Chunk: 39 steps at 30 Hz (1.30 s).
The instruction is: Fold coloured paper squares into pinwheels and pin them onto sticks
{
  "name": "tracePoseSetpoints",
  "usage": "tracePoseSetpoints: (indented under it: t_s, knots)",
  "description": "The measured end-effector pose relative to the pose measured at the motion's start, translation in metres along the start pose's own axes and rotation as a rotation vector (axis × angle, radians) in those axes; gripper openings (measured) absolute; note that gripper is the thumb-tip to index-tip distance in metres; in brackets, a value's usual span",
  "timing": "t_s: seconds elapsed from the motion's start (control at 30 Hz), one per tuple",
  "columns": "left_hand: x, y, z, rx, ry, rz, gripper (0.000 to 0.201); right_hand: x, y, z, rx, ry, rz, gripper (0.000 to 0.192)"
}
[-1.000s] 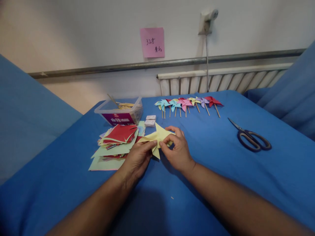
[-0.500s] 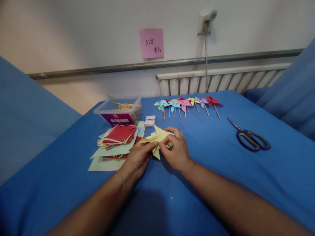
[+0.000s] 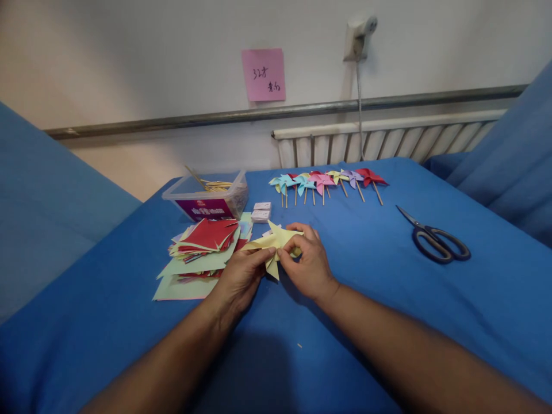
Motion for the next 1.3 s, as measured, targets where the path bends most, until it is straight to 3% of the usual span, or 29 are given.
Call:
tracePoseSetpoints:
  t_s: [0.43, 0.5, 0.6, 0.7, 0.8, 0.93, 1.13, 1.3]
  knots:
    - [0.000, -0.003, 0.002, 0.052, 0.006, 0.006, 0.027, -0.001, 0.000, 0.000, 0.082, 0.032, -0.031, 0.011]
    - [0.001, -0.006, 0.003, 0.049, 0.006, -0.004, 0.028, 0.002, -0.008, 0.005, 0.186, 0.010, -0.102, 0.013]
    - [0.001, -0.007, 0.001, 0.050, 0.062, 0.023, 0.028, 0.009, -0.036, 0.006, 0.448, 0.015, -0.356, 0.033]
    - [0.000, -0.007, 0.001, 0.105, 0.118, 0.072, 0.027, 0.011, -0.052, -0.014, 0.660, 0.211, -0.573, 0.045]
    - [-0.001, -0.009, 0.001, 0.178, 0.155, 0.091, 0.028, 0.005, -0.047, -0.036, 0.733, 0.489, -0.652, 0.045]
    - [-0.004, -0.010, -0.007, 0.283, 0.274, 0.094, 0.020, -0.005, -0.036, -0.047, 0.712, 0.672, -0.633, 0.045]
    - [-0.005, -0.016, -0.015, 0.379, 0.369, 0.033, 0.015, 0.006, -0.036, -0.038, 0.571, 0.580, -0.534, 0.048]
    - [-0.006, -0.014, -0.018, 0.408, 0.436, 0.028, 0.014, 0.005, -0.033, -0.041, 0.395, 0.651, -0.435, 0.043]
Point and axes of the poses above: each hand's wrist, its own x-axis towards the middle knuckle, its own z-axis out of the back of the hand, y = z × x, the point moved 10 cm from there along x, towards the middle knuckle, and after that the axes turned 15 degrees about -z, right-handed, at the moved point
